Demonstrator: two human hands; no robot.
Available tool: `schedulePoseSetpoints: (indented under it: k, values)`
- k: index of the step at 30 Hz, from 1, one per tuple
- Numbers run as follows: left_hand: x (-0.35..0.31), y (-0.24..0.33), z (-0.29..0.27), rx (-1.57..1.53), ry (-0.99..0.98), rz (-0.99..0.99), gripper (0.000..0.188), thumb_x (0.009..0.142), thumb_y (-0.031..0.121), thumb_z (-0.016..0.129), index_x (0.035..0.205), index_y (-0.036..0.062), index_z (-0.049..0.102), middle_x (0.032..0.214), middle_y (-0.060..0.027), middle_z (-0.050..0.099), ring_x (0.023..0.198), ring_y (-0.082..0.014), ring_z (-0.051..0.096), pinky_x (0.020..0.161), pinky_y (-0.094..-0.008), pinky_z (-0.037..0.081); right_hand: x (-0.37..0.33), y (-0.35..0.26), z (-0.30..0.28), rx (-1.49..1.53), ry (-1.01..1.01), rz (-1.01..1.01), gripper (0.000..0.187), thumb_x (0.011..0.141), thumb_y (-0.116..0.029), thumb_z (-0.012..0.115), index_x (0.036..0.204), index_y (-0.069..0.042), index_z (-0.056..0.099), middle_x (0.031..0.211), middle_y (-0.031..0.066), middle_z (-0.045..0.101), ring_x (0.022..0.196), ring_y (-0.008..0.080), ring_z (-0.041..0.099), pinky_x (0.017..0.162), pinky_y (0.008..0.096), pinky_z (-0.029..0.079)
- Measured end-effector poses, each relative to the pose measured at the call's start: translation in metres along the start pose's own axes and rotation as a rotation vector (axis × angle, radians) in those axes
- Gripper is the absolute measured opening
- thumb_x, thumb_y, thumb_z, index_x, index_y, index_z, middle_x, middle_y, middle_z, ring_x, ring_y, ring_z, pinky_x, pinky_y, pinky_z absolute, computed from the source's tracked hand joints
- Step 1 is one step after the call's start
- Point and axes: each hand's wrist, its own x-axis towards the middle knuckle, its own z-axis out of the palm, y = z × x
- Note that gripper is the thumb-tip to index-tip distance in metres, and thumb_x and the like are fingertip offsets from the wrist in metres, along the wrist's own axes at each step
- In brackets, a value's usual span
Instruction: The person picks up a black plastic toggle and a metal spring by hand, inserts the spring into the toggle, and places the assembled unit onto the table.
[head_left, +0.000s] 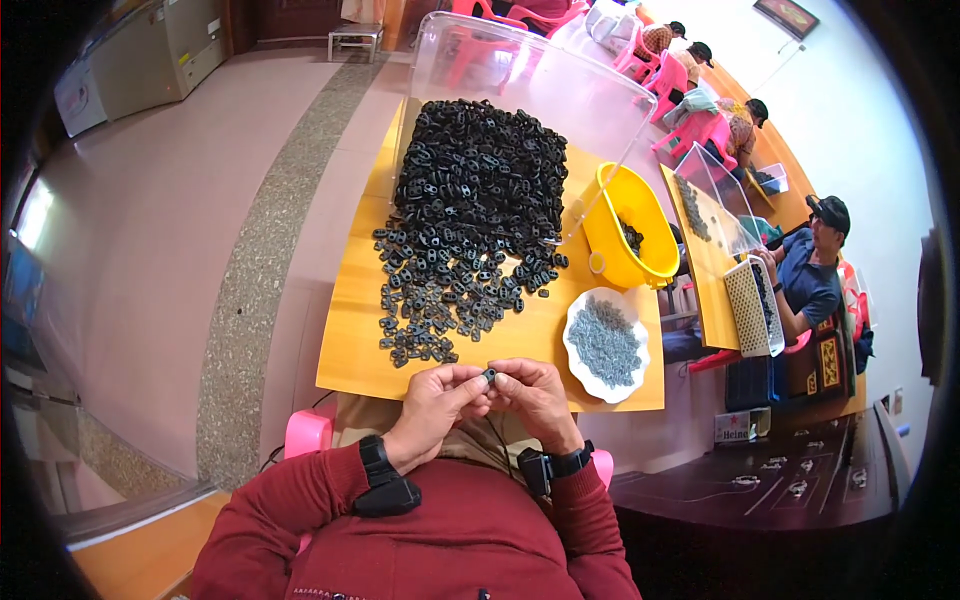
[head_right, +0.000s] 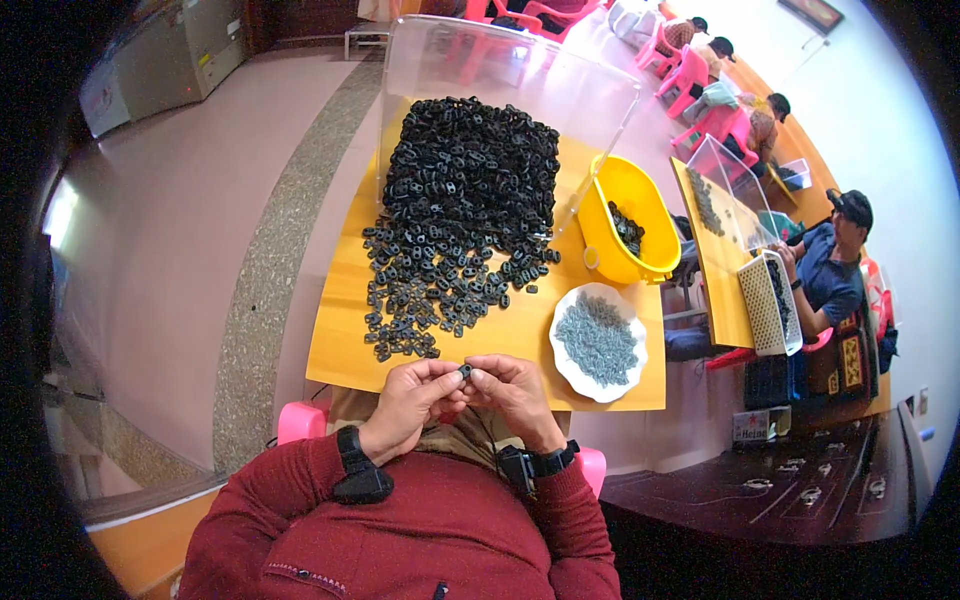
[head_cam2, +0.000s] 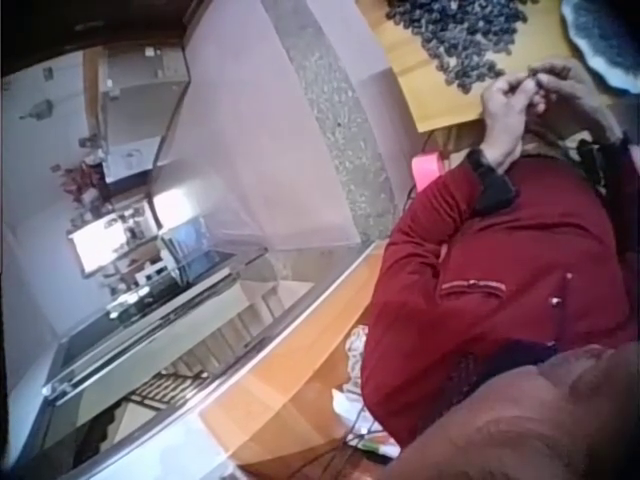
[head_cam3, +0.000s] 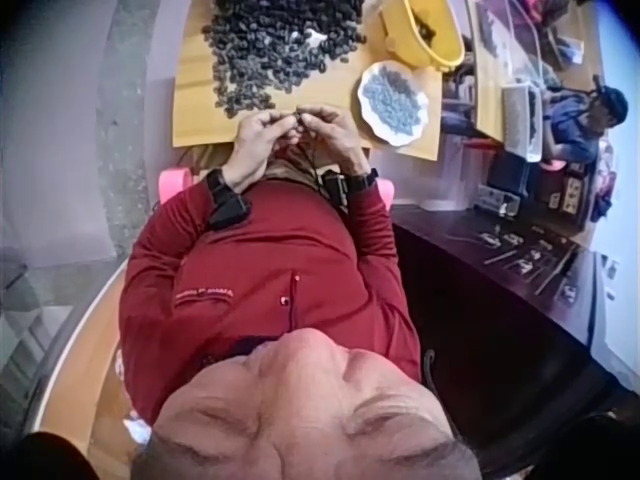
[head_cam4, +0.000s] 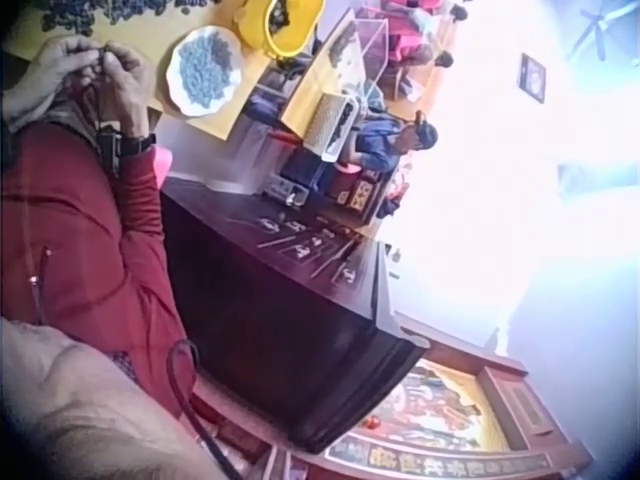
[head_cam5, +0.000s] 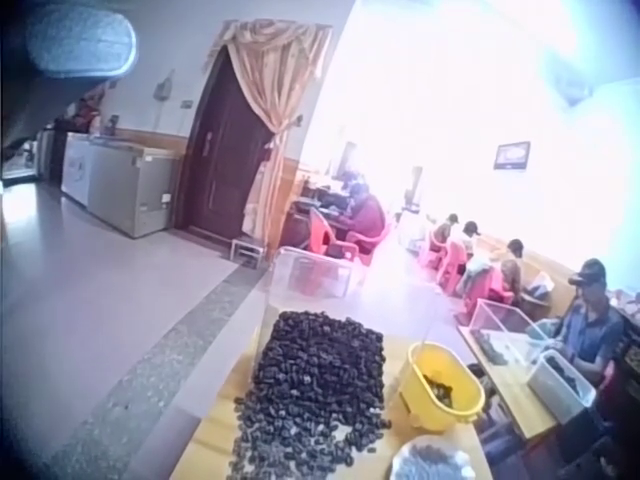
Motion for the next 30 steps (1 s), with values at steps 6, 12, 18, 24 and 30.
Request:
schedulePoseSetpoints:
  k: [6,12,18,24,30]
  values:
    - [0.0,0.0,-0.001,-0.014,0.003,-0.008,0.017,0.091,0.008,0.061,0.104,-0.0021,0.059,0.088,-0.0066,0.066,0.074,-0.0097,0.063,0.067,-0.0217,0.055,-0.003,-0.003,0.008,-0.087,0.026,-0.053,0.02,0.09,-0.002,0.059,0.109,0.005,0.061,0.097,0.0103,0.067,0.084,0.0143,0.065,0.074,0.0269,0.056]
    - [0.001,-0.002,-0.001,0.021,-0.005,0.034,0.015,0.09,0.004,0.061,0.104,-0.002,0.057,0.091,-0.0094,0.066,0.077,-0.0126,0.065,0.067,-0.023,0.056,-0.003,-0.006,0.011,-0.174,0.051,-0.092,0.021,0.088,-0.001,0.061,0.108,0.004,0.062,0.096,0.0091,0.067,0.081,0.0127,0.064,0.07,0.0246,0.055]
    - [0.003,-0.006,-0.003,0.058,0.0,0.053,0.02,0.09,0.005,0.062,0.108,-0.003,0.056,0.091,-0.008,0.065,0.077,-0.0118,0.064,0.067,-0.0231,0.055,0.002,-0.014,0.019,-0.333,0.168,-0.132,0.018,0.086,-0.002,0.063,0.103,0.005,0.063,0.087,0.0075,0.067,0.074,0.0106,0.063,0.065,0.0225,0.054]
    - [0.0,-0.003,-0.001,0.075,0.026,0.024,0.026,0.091,0.008,0.061,0.113,-0.0026,0.054,0.087,-0.0041,0.061,0.073,-0.0097,0.062,0.065,-0.0221,0.054,0.029,-0.023,-0.003,-0.802,0.421,-0.213,0.021,0.081,-0.005,0.063,0.1,0.004,0.064,0.08,0.0114,0.067,0.066,0.0132,0.064,0.057,0.024,0.049]
    - [0.001,-0.003,-0.001,0.079,0.033,0.022,0.024,0.09,0.009,0.062,0.111,-0.0016,0.054,0.086,-0.0034,0.061,0.071,-0.0087,0.061,0.064,-0.0214,0.053,0.038,-0.018,0.01,-1.208,0.385,-0.637,0.023,0.08,-0.007,0.063,0.104,-0.008,0.064,0.094,0.011,0.061,0.066,0.0261,0.063,0.057,0.0324,0.051]
